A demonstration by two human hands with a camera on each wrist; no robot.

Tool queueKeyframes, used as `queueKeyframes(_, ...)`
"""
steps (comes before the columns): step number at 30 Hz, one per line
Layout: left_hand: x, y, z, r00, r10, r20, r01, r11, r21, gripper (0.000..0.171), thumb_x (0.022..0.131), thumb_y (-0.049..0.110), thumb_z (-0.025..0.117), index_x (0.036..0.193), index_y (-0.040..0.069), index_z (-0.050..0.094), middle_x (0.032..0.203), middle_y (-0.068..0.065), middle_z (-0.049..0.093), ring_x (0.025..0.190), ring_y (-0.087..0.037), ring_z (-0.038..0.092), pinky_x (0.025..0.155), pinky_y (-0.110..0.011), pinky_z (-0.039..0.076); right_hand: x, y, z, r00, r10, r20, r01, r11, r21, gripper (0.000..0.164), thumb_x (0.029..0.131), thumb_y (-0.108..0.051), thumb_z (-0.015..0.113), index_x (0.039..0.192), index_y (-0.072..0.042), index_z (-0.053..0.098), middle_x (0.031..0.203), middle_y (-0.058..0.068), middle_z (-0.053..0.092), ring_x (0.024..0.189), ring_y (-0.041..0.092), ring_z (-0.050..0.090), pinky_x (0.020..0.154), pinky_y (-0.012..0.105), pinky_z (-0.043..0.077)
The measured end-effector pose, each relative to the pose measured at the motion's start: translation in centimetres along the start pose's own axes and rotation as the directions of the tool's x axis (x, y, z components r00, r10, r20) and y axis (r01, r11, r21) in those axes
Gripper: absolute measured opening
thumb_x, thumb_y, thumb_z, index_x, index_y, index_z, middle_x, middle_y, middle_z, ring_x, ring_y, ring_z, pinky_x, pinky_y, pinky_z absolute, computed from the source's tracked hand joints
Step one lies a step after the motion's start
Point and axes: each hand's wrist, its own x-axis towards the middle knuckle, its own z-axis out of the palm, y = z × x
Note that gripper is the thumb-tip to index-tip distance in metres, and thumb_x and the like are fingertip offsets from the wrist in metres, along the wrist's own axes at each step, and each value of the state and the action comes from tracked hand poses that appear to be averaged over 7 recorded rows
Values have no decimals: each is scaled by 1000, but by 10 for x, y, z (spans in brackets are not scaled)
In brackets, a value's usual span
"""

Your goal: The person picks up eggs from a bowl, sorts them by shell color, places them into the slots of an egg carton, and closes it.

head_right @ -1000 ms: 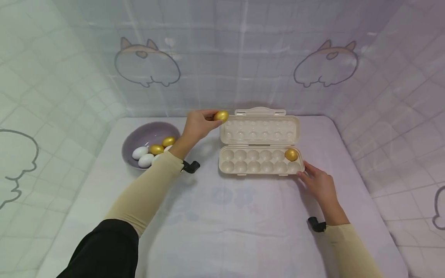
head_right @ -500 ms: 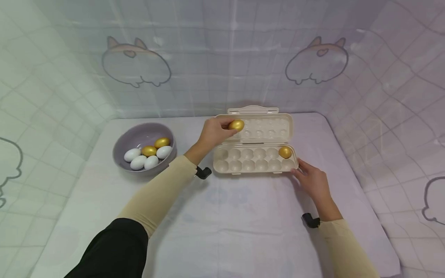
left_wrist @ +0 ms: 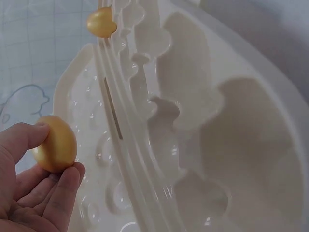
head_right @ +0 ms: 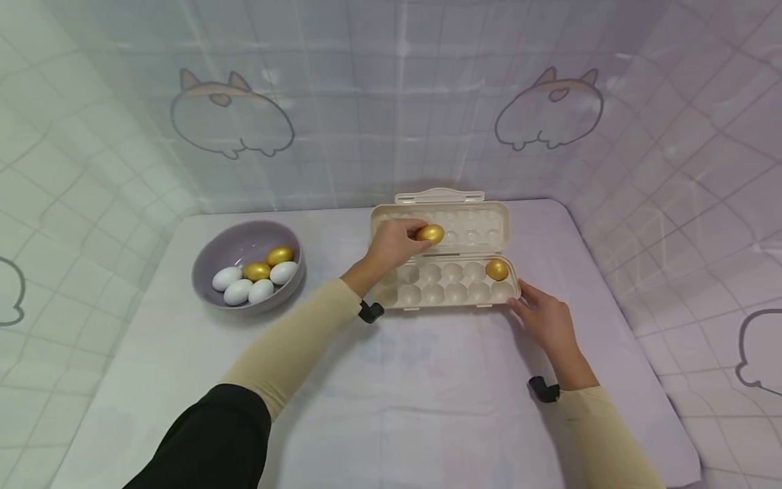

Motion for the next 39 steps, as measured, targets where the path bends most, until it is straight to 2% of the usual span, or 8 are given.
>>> queueKeyframes(3,2,2,6,1000,8,3,-8,1000,7,31,93,22,82,122,12,80,115,-2,81,93,-12,70,81,-19,58,0,0,1,1000,-4,-3,4,1000,0,68,106,-45,63,159,-8,44,152,26,53,141,58,45,109,73,43)
queueKeyframes(8,3,4,17,999,35,7,-35,999,17,24,94,23,81,115,12,81,108,0,81,86,-10,66,77,-18,54,-2,1,2,1000,-9,-10,9,1000,9,67,106,-43,64,160,-8,44,152,24,54,142,57,45,110,72,43)
queueKeyframes(14,3,9,28,998,59,15,-59,998,-1,22,93,18,81,113,9,80,106,-2,80,84,-8,64,74,-16,52,-4,3,3,1000,-16,-7,16,1000,11,68,106,-44,63,160,-8,44,152,24,54,143,57,45,111,72,42)
queueKeyframes(20,4,16,34,995,86,48,-88,995,40,24,93,17,80,115,9,79,107,-1,80,86,-9,66,76,-15,52,-4,2,3,1000,-16,-6,16,1000,7,68,106,-44,63,160,-8,43,152,24,54,143,57,45,111,72,42)
queueKeyframes(25,6,20,41,992,94,83,-98,995,37,25,92,14,80,116,7,79,108,-3,80,87,-10,66,76,-15,52,-4,1,2,1000,-23,-7,23,1000,0,68,106,-45,62,160,-8,43,150,26,55,141,59,45,109,73,43)
queueKeyframes(32,10,24,53,983,140,117,-156,978,142,21,94,19,79,113,10,78,105,0,78,86,-10,64,76,-15,48,-3,0,2,1000,-27,-16,27,1000,4,68,106,-45,63,160,-8,44,150,25,55,141,58,46,110,73,42)
queueKeyframes(39,11,30,60,979,127,160,-155,971,181,11,96,20,78,103,13,75,96,2,70,83,-11,60,74,-18,47,-4,0,1,1000,-24,-13,24,1000,5,69,106,-46,63,160,-8,43,151,25,54,142,58,45,110,73,42)
